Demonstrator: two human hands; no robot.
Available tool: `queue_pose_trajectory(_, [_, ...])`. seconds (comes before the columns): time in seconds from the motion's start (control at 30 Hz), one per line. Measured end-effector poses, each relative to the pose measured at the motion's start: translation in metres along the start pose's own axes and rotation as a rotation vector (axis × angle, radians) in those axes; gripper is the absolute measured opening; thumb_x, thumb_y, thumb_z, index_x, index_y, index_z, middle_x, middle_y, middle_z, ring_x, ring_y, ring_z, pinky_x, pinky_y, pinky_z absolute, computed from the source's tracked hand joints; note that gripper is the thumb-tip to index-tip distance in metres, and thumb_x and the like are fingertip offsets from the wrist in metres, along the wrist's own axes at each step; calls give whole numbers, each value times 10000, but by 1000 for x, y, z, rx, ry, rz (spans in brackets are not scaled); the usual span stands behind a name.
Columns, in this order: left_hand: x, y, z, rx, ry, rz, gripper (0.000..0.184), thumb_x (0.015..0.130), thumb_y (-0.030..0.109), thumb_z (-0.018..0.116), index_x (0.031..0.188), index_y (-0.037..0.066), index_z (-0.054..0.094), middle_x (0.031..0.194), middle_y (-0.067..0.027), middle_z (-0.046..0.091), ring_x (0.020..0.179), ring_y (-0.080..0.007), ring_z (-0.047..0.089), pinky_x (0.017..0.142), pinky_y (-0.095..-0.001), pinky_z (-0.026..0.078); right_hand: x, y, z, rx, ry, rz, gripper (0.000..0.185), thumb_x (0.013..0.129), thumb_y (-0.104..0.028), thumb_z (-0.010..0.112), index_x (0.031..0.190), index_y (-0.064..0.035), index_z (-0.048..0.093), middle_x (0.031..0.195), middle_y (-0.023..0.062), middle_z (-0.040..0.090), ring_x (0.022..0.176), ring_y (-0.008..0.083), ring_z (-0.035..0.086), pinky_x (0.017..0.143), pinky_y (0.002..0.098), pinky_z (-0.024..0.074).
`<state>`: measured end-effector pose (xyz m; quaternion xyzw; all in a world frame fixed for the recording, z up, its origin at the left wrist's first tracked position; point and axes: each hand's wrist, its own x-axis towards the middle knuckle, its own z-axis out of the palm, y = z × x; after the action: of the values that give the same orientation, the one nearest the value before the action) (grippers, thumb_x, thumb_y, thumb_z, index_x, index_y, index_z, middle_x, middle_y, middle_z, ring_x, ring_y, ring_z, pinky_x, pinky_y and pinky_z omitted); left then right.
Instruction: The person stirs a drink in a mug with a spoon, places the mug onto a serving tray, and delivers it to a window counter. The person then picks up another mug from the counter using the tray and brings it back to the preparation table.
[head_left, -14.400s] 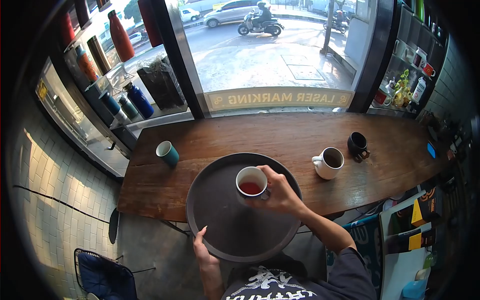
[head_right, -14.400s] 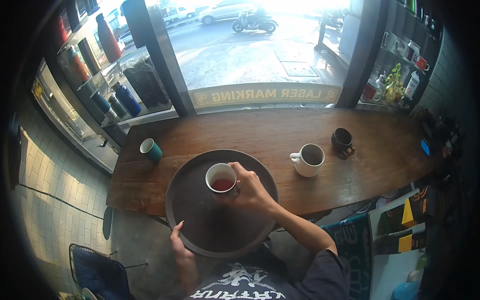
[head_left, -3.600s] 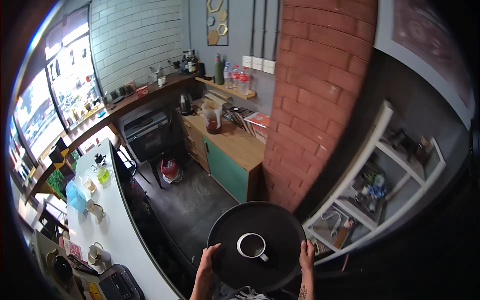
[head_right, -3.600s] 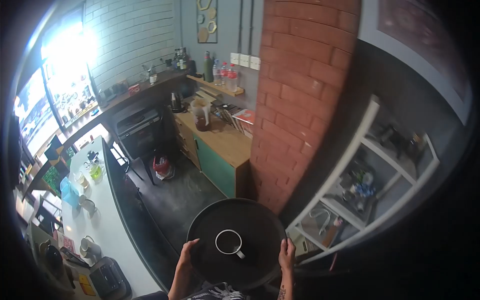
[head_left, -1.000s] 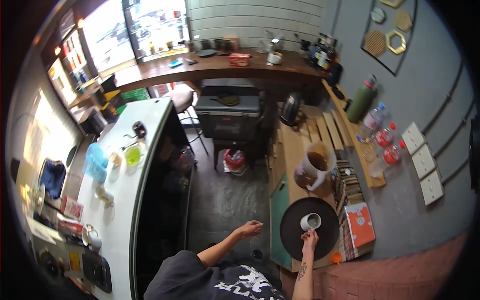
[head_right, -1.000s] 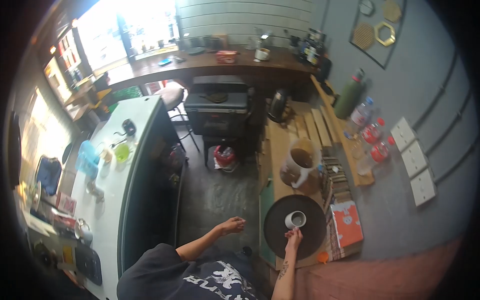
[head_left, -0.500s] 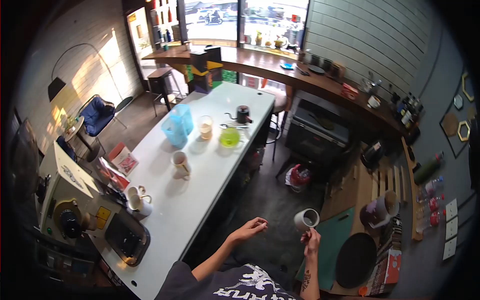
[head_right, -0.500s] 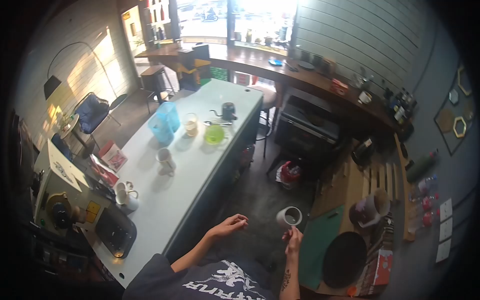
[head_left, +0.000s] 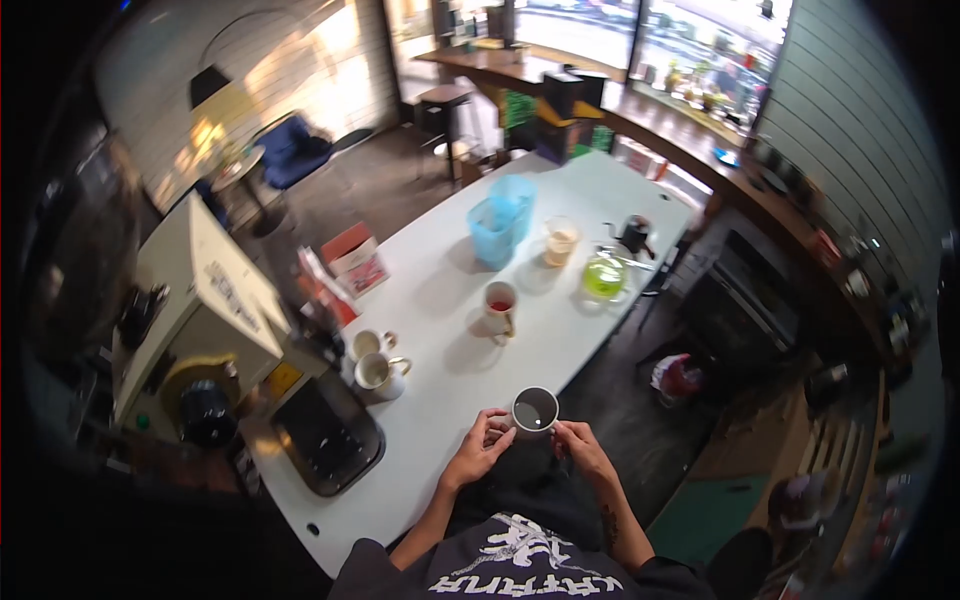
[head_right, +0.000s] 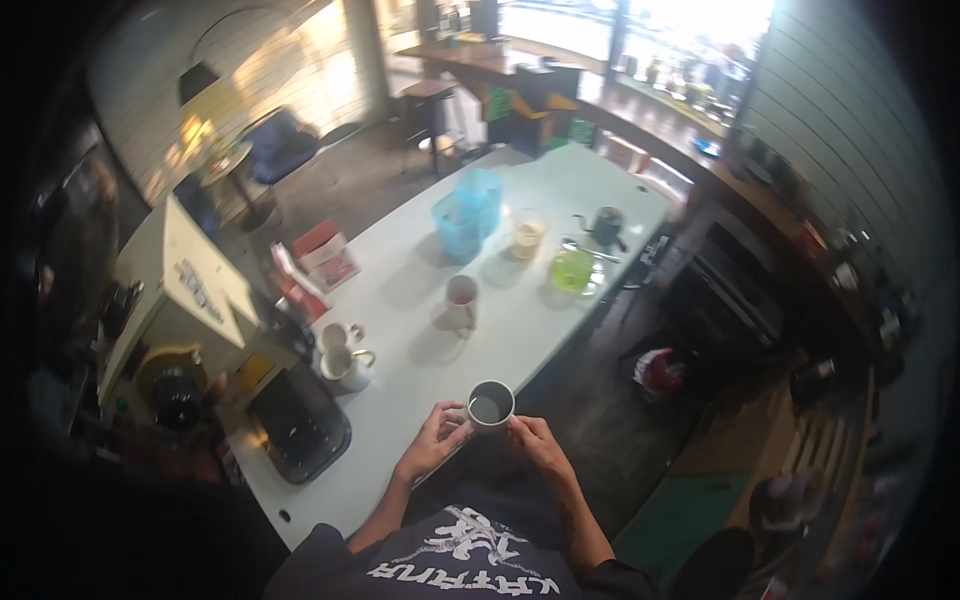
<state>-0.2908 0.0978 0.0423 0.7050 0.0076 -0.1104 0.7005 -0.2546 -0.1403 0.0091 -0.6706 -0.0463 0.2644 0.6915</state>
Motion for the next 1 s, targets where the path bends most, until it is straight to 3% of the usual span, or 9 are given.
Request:
queue_pose_trajectory(0.2, [-26, -13, -23, -72, 200, 9, 309, 1001, 138, 615, 1275, 27, 526, 1004, -76, 638, 961, -151, 651, 873, -298, 527, 56, -2, 14, -101, -266, 22, 455, 1061, -366, 466, 788, -28, 601, 694, 13, 588, 653, 105, 531, 640, 270, 424])
queue_pose_trajectory(0.4, [-34, -23, -26, -63, 561, 89, 317, 993, 135, 626, 1274, 27, 528, 1001, -45, 631, 938, -129, 641, 870, -281, 521, 110, -14, 6, -275, -509, 39, 472, 1072, -373, 437, 791, -22, 581, 689, 19, 571, 669, 115, 523, 655, 275, 416])
queue_pose_trajectory(0.47, [-30, -27, -25, -33, 783, 103, 326, 983, 134, 636, 1270, 24, 528, 1003, -36, 625, 931, -119, 633, 871, -277, 517, 122, -18, 5, -273, -563, 66, 473, 1074, -373, 433, 795, -19, 577, 688, 18, 564, 669, 117, 519, 653, 275, 413])
queue_pose_trajectory(0.6, [-14, -28, -21, 99, 959, 76, 466, 920, 185, 718, 1303, 38, 497, 1144, -89, 578, 1024, -165, 593, 895, -324, 516, 137, -33, 16, -285, -665, 22, 466, 1079, -360, 424, 795, -18, 564, 678, 16, 535, 646, 117, 496, 637, 283, 408])
queue_pose_trajectory(0.63, [-10, -28, -19, 119, 994, 42, 579, 879, 233, 764, 1336, 38, 468, 1191, -120, 547, 1097, -211, 561, 913, -356, 513, 141, -35, 19, -297, -670, 33, 464, 1081, -355, 421, 792, -19, 559, 672, 16, 525, 635, 117, 488, 625, 286, 406])
queue_pose_trajectory(0.77, [4, -25, -16, 208, 1120, 106, 658, 864, 262, 775, 1374, 33, 427, 1227, -144, 520, 1169, -247, 523, 956, -398, 492, 155, -36, 30, -358, -747, 8, 464, 1088, -350, 404, 809, -12, 557, 674, 23, 533, 604, 122, 489, 588, 288, 411])
queue_pose_trajectory(0.93, [15, -18, -40, 442, 1274, 101, 836, 805, 290, 814, 1439, 28, 336, 1367, -211, 409, 1286, -345, 428, 1061, -486, 392, 164, -40, 44, -418, -791, -116, 366, 1079, -324, 444, 932, -2, 537, 689, 41, 567, 625, 140, 557, 621, 311, 475])
queue_pose_trajectory(1.0, [23, -11, -59, 497, 1308, 88, 918, 761, 299, 842, 1457, 26, 308, 1377, -230, 392, 1292, -382, 413, 1077, -502, 369, 167, -40, 47, -568, -807, -128, 325, 1041, -316, 516, 1072, 7, 507, 739, 190, 636, 687, 331, 642, 661, 419, 491])
